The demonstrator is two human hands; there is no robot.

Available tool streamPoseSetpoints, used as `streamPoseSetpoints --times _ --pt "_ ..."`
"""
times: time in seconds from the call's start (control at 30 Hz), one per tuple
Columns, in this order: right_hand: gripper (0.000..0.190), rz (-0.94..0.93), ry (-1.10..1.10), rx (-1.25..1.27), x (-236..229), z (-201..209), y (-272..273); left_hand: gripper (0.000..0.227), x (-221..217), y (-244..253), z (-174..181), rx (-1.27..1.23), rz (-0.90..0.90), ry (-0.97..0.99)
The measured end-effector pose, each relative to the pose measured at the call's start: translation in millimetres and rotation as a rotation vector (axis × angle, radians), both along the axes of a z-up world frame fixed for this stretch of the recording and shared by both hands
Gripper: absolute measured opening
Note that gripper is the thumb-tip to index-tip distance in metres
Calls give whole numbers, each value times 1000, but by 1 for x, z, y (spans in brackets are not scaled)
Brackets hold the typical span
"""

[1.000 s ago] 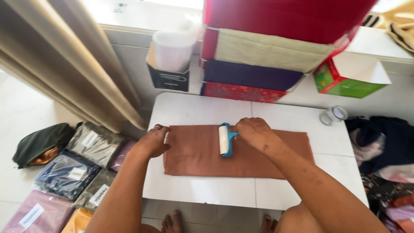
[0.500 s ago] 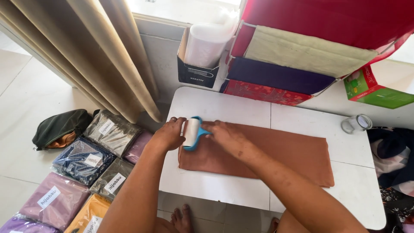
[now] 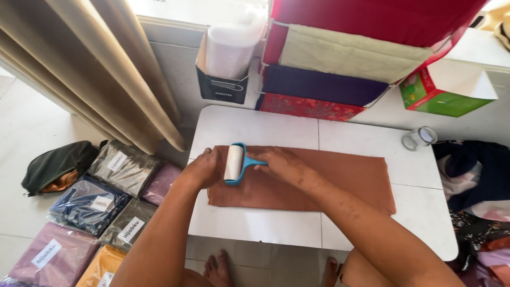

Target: The person uses a lint roller on a piece of brown fabric on a table, folds the fabric, and places it inside a clear plastic adhesive bag.

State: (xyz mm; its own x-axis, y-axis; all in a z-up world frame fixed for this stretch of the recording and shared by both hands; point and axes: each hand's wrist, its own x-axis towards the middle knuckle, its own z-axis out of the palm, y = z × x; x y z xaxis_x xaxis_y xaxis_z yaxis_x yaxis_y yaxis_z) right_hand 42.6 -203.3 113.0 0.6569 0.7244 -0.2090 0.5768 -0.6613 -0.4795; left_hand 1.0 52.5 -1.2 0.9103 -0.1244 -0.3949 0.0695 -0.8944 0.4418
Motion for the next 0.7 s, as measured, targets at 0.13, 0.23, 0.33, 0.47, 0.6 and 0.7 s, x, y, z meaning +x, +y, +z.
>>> streamPoseSetpoints --times 0.13,0.23,0.33,0.47,0.6,0.7 --pt "43 -38 37 -69 3 -14 -58 69 -14 -12 -23 91 -72 141" --pt "45 -122 82 -99 -3 2 -103 79 -13 -15 -36 242 -159 108" --pt "46 -208 142 -151 -3 13 -157 84 -12 -14 -34 258 -157 138" --pt "42 -404 224 -274 -6 19 -237 81 -14 -19 -22 332 -129 144" --pt "38 -591 171 -580 -9 23 -330 79 -12 -20 -2 301 -85 191" --pt "39 -697 128 -668 1 -2 -389 74 -4 -11 -11 246 -75 198"
